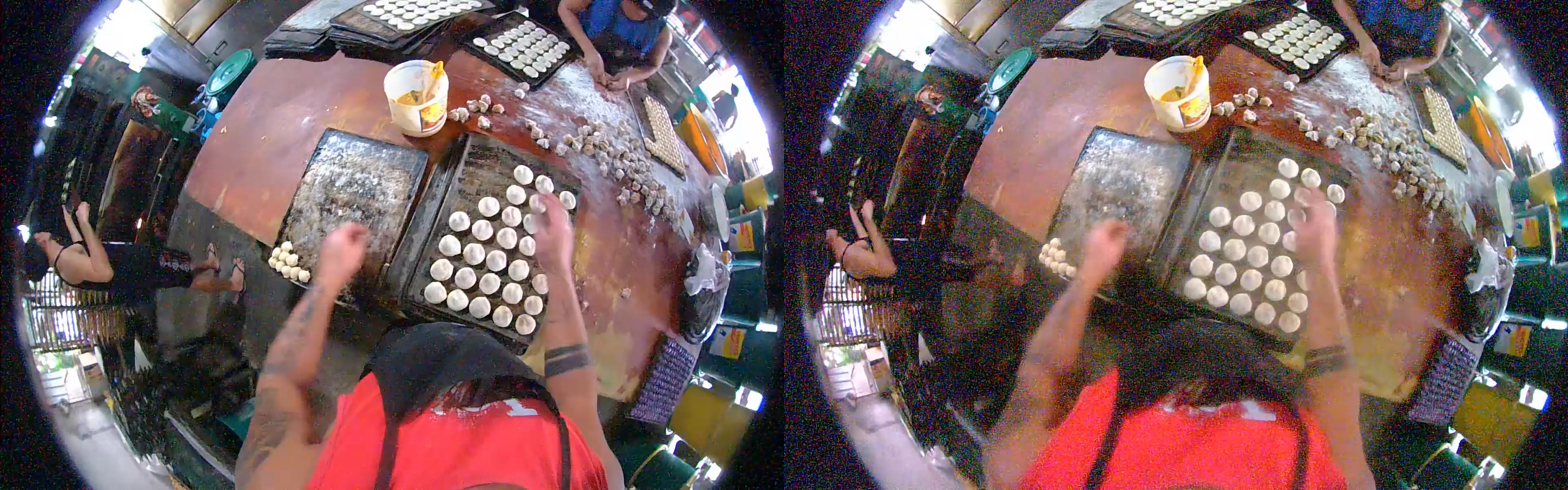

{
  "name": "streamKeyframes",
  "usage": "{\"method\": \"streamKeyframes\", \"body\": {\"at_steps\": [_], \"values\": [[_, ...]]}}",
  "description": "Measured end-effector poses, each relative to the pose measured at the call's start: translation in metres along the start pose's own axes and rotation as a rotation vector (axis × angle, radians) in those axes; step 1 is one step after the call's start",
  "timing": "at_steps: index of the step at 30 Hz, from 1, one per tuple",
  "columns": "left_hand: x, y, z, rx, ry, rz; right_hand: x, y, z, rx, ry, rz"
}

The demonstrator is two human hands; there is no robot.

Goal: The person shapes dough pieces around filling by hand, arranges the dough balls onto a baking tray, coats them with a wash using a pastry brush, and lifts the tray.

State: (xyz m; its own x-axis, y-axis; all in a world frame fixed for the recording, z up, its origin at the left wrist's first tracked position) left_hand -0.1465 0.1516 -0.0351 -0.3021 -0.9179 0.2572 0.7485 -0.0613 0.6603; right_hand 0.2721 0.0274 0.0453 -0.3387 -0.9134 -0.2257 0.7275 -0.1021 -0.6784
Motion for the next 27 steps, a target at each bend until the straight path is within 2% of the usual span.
{"method": "streamKeyframes", "body": {"at_steps": [1, 2, 3, 4, 6, 9, 10, 12, 13, 14, 16, 17, 19, 20, 21, 23, 25, 26, 27], "values": [[-0.004, -0.039, 0.029, -0.235, 0.138, 0.066, 0.015, 0.049, 0.016, -0.019, 0.096, -0.089], [0.009, -0.029, 0.066, -0.596, 0.257, -0.016, 0.033, 0.058, 0.04, 0.045, 0.022, -0.326], [0.014, -0.04, 0.088, -0.685, 0.237, 0.368, 0.063, 0.101, 0.052, 0.195, -0.039, -0.416], [0.024, -0.053, 0.101, -0.84, 0.394, 0.169, 0.098, 0.141, 0.059, 0.346, -0.102, -0.507], [0.016, -0.097, 0.105, -0.913, 0.296, 0.245, 0.154, 0.142, 0.069, 0.467, -0.182, -0.491], [0.003, -0.08, 0.095, -0.631, 0.265, 0.167, 0.222, 0.165, 0.063, 0.608, -0.051, -0.171], [-0.007, -0.071, 0.081, -0.213, 0.244, 0.196, 0.222, 0.167, 0.066, 0.547, 0.004, -0.289], [-0.019, -0.029, 0.029, 0.273, 0.145, 0.144, 0.208, 0.158, 0.064, 0.413, 0.112, -0.529], [-0.012, 0.03, 0.012, 0.349, -0.004, 0.069, 0.185, 0.136, 0.056, 0.148, 0.121, -0.554], [-0.024, 0.036, -0.039, 0.864, -0.159, -0.043, 0.159, 0.101, 0.049, -0.115, 0.13, -0.572], [0.006, 0.133, -0.058, 0.749, -0.313, -0.089, 0.105, 0.008, 0.038, -0.227, 0.01, -0.295], [0.016, 0.166, -0.067, 0.685, -0.379, -0.134, 0.09, -0.036, 0.033, -0.348, -0.08, -0.223], [0.025, 0.198, -0.095, 0.953, -0.524, -0.117, 0.073, -0.08, 0.015, -0.417, -0.19, -0.061], [0.028, 0.207, -0.103, 1.088, -0.613, -0.158, 0.066, -0.101, 0.018, -0.25, -0.143, 0.054], [0.034, 0.215, -0.106, 1.115, -0.626, -0.09, 0.064, -0.104, 0.017, -0.175, -0.008, 0.186], [0.041, 0.221, -0.109, 1.19, -0.641, -0.109, 0.064, -0.102, 0.013, 0.001, 0.055, 0.178], [0.045, 0.225, -0.106, 1.162, -0.598, -0.087, 0.069, -0.117, 0.007, 0.01, -0.072, 0.235], [0.048, 0.225, -0.104, 1.143, -0.583, -0.069, 0.071, -0.115, 0.004, -0.021, -0.077, 0.213], [0.05, 0.227, -0.102, 1.138, -0.616, -0.109, 0.07, -0.112, 0.009, -0.121, -0.103, 0.097]]}}
Point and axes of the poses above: each hand's wrist, its own x-axis away from the middle knuckle, its own z-axis out of the back of the hand, y = z × x, the point moved 5 cm from there along -x, towards the middle knuckle, and after that the axes turned 9 degrees about -y, right-handed, at the moved point
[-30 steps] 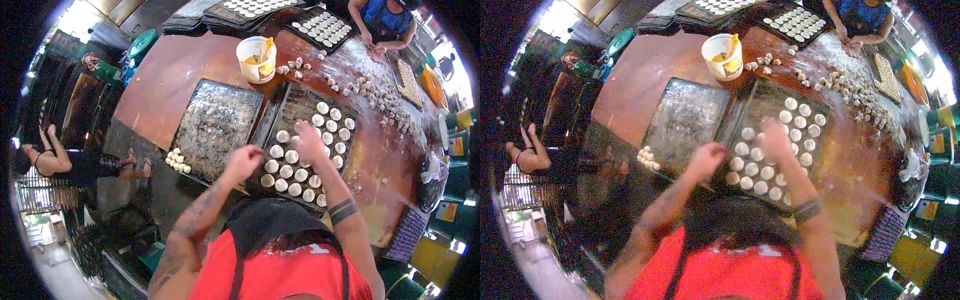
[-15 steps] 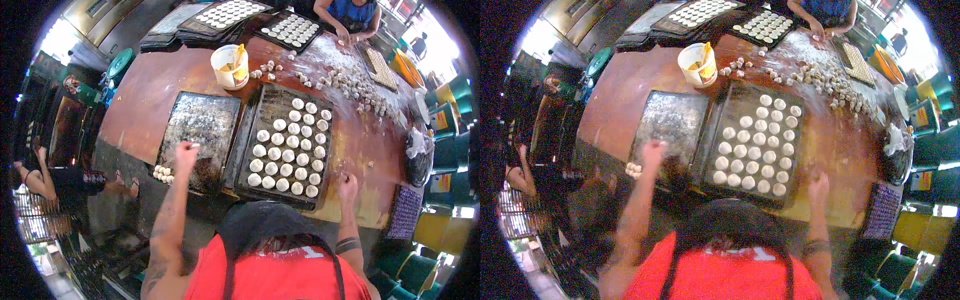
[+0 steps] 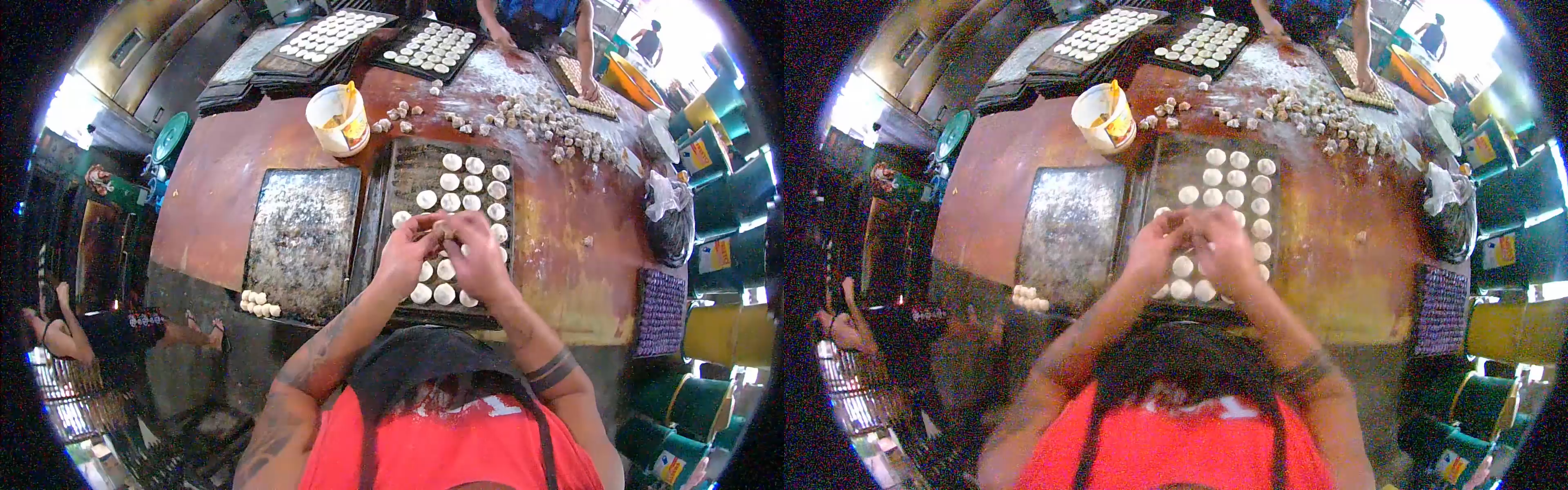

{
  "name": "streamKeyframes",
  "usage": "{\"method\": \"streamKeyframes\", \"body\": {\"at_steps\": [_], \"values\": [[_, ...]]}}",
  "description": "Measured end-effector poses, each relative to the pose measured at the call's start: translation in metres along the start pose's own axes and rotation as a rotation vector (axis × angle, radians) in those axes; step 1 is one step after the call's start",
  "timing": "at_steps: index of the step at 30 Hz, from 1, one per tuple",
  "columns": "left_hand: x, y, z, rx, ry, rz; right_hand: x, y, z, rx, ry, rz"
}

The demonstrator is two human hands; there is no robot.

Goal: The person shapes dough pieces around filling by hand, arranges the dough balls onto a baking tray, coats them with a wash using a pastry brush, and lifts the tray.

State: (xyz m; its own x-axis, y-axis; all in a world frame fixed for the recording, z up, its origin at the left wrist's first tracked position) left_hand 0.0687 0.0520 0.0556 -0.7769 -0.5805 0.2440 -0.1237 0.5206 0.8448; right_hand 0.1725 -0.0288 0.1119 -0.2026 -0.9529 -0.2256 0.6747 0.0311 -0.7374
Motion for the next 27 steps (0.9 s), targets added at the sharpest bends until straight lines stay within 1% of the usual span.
{"method": "streamKeyframes", "body": {"at_steps": [2, 3, 6, 7, 10, 11, 14, 15, 18, 19, 22, 23, 26, 27], "values": [[-0.001, 0.007, -0.005, -0.016, -0.094, -0.039, -0.003, 0.005, 0.021, -0.205, -0.031, -0.211], [-0.001, 0.016, -0.009, -0.161, -0.117, -0.066, -0.006, 0.018, 0.019, -0.25, -0.201, -0.149], [-0.003, 0.013, -0.012, 0.092, -0.078, -0.096, -0.004, 0.038, 0.011, -0.686, -0.082, -0.284], [-0.001, 0.015, -0.015, 0.125, -0.047, -0.071, -0.008, 0.041, 0.008, -0.855, -0.086, -0.217], [-0.005, 0.026, -0.024, 0.265, -0.107, -0.015, -0.011, 0.046, 0.002, -0.769, 0.141, -0.336], [-0.003, 0.036, -0.019, -0.05, -0.004, -0.022, -0.009, 0.041, -0.004, -0.844, 0.156, -0.378], [0.006, 0.047, -0.02, -0.949, 0.172, -0.415, -0.014, 0.033, 0.001, -0.882, 0.257, -0.289], [0.016, 0.055, -0.032, -0.827, 0.118, -0.493, -0.017, 0.015, 0.024, -0.398, 0.236, -0.282], [-0.001, 0.038, -0.023, -0.155, 0.122, -0.209, -0.025, -0.013, 0.03, 0.065, 0.344, 0.031], [-0.007, 0.033, -0.02, 0.189, 0.024, -0.041, -0.023, -0.021, 0.026, -0.036, 0.25, -0.015], [-0.02, 0.024, 0.007, 0.236, -0.156, 0.083, -0.018, -0.007, 0.016, 0.092, 0.158, 0.136], [-0.018, 0.021, 0.02, 0.181, -0.163, 0.109, -0.02, -0.002, 0.017, 0.105, 0.056, 0.096], [-0.003, 0.028, -0.007, 0.174, -0.157, 0.125, -0.032, -0.009, 0.022, 0.004, 0.001, 0.174], [-0.004, 0.02, -0.018, 0.252, -0.245, 0.148, -0.036, -0.01, 0.019, 0.028, -0.11, 0.278]]}}
Point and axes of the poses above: each hand's wrist, its own x-axis away from the middle knuckle, its own z-axis out of the back of the hand, y = z × x, the point moved 5 cm from there along -x, towards the middle knuckle, and after that the axes turned 9 degrees about -y, right-handed, at the moved point
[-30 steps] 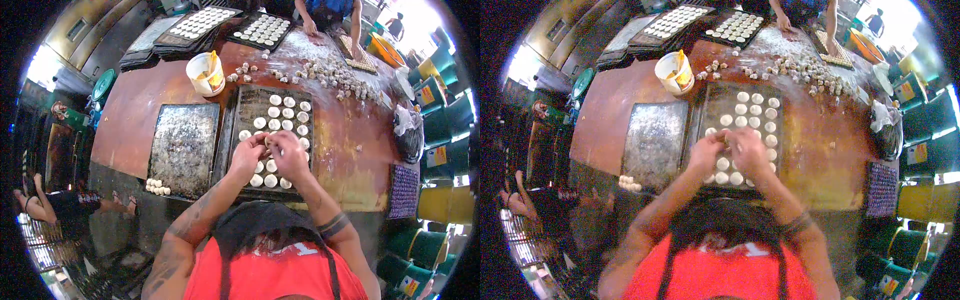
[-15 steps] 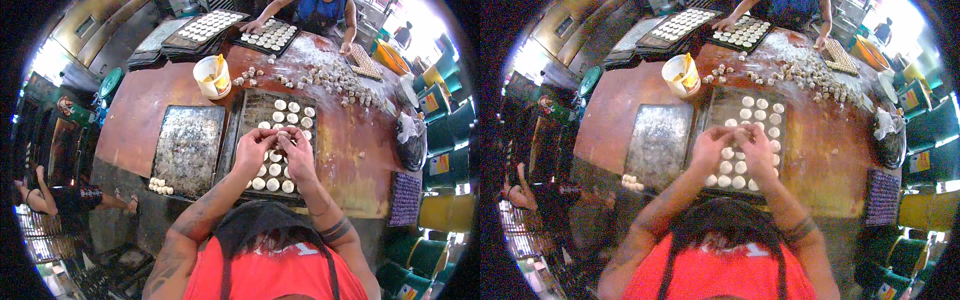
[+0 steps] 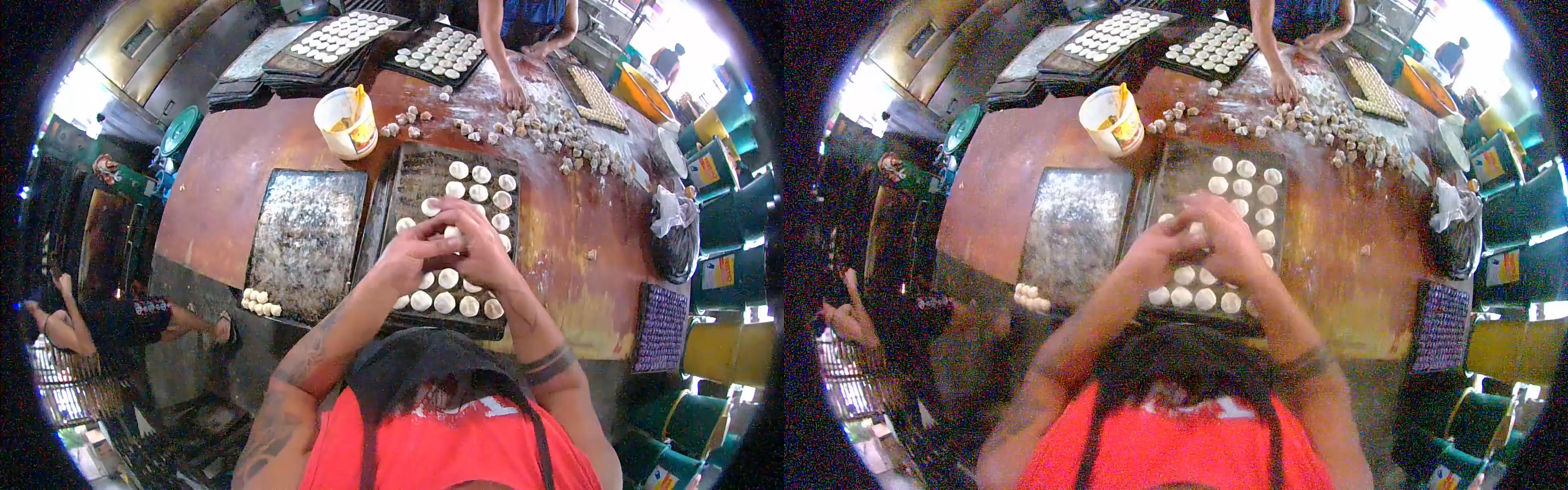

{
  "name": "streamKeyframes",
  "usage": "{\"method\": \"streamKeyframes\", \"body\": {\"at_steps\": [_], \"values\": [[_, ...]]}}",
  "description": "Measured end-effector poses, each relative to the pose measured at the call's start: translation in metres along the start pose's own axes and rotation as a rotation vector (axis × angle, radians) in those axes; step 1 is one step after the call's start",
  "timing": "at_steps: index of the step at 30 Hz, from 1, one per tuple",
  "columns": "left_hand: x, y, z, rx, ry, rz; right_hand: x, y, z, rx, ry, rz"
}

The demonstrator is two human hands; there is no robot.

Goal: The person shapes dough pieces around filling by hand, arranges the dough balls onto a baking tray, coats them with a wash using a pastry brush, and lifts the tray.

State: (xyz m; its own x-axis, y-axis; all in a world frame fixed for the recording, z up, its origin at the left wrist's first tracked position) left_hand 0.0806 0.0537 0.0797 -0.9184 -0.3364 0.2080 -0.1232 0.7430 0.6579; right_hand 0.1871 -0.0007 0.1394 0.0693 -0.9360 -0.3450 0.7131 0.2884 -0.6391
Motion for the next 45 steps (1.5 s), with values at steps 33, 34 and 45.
{"method": "streamKeyframes", "body": {"at_steps": [33, 34, 45], "values": [[0.049, 0.011, 0.107, -0.806, 0.771, 0.201, -0.125, 0.186, -0.056, 0.176, -0.072, -0.19], [0.054, 0.002, 0.117, -0.762, 0.765, 0.157, -0.145, 0.212, -0.047, 0.257, -0.092, -0.245], [0.083, 0.026, 0.096, -1.107, 0.79, 0.284, -0.144, 0.446, 0.083, 0.887, -0.382, -0.607]]}}
Point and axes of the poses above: each hand's wrist, its own x-axis away from the middle knuckle, its own z-axis out of the back of the hand, y = z × x, the point moved 5 cm from there along -x, towards the middle knuckle, and after that the axes turned 9 degrees about -y, right-handed, at the moved point
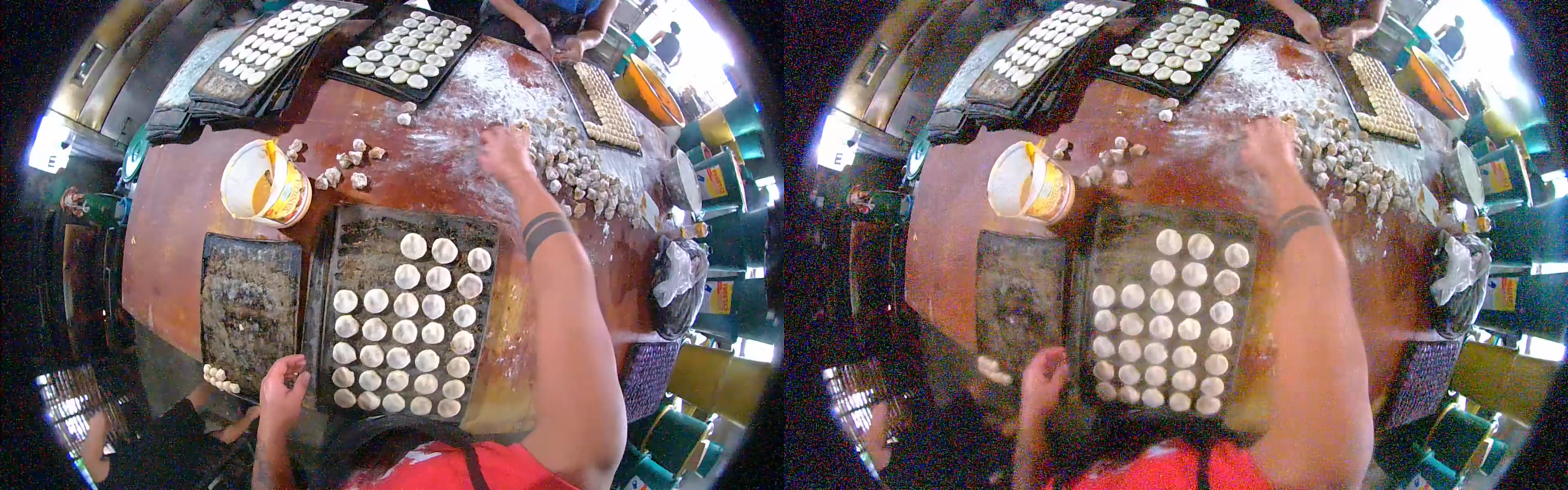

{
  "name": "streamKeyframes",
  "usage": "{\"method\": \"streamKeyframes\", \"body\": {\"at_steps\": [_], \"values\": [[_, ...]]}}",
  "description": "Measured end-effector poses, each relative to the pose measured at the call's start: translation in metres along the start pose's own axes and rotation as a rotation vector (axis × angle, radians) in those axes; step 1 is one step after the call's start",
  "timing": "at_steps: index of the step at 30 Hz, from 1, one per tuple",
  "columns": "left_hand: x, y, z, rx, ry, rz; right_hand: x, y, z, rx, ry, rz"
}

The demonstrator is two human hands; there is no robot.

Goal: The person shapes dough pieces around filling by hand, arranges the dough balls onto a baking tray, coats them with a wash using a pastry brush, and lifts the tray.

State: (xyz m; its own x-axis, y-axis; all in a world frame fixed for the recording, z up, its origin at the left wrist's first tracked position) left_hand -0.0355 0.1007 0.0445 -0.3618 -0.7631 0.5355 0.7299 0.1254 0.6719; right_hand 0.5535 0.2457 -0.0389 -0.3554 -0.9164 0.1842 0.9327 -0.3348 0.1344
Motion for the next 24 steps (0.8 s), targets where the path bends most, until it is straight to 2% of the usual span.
{"method": "streamKeyframes", "body": {"at_steps": [1, 4, 5, 8, 10, 11, 13, 17, 20, 22, 23, 24], "values": [[-0.002, 0.009, 0.0, 0.0, -0.007, -0.018, 0.008, 0.03, -0.004, -0.052, 0.128, -0.101], [-0.014, 0.021, -0.009, -0.062, -0.048, -0.089, -0.01, 0.096, -0.07, -0.163, 0.039, -0.039], [-0.018, 0.025, -0.012, -0.091, -0.065, -0.121, 0.024, 0.084, -0.043, -0.223, -0.004, -0.078], [-0.024, 0.038, -0.017, -0.08, -0.101, -0.175, 0.088, 0.069, -0.047, -0.024, 0.003, 0.206], [-0.028, 0.036, -0.019, -0.116, -0.113, -0.179, 0.158, 0.049, -0.034, 0.041, 0.055, 0.316], [-0.029, 0.033, -0.02, -0.134, -0.118, -0.179, 0.188, 0.038, -0.022, -0.029, -0.098, 0.216], [-0.031, 0.026, -0.022, -0.143, -0.119, -0.2, 0.252, 0.023, -0.026, -0.17, -0.248, 0.079], [-0.02, 0.02, -0.03, -0.118, -0.126, -0.211, 0.35, -0.013, -0.02, -0.336, -0.266, 0.1], [-0.009, 0.015, -0.034, -0.051, -0.134, -0.226, 0.37, 0.023, -0.029, -0.504, 0.004, -0.195], [0.001, 0.007, -0.041, -0.014, -0.134, -0.224, 0.38, 0.067, -0.034, -0.512, 0.176, -0.536], [0.005, 0.006, -0.044, -0.061, -0.133, -0.25, 0.39, 0.091, -0.06, -0.455, 0.118, -0.679], [0.01, 0.002, -0.045, -0.108, -0.136, -0.266, 0.401, 0.106, -0.094, -0.365, 0.066, -0.67]]}}
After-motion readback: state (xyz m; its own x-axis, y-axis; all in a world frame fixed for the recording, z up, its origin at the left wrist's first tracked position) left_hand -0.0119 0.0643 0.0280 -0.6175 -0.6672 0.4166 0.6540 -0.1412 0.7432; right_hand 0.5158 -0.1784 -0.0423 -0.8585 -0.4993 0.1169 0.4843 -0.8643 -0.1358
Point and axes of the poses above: each hand's wrist, its own x-axis away from the middle knuckle, its own z-axis out of the back of the hand, y = z × x, the point moved 5 cm from there along -x, towards the middle knuckle, and after that the axes turned 9 degrees about -y, right-handed, at the moved point
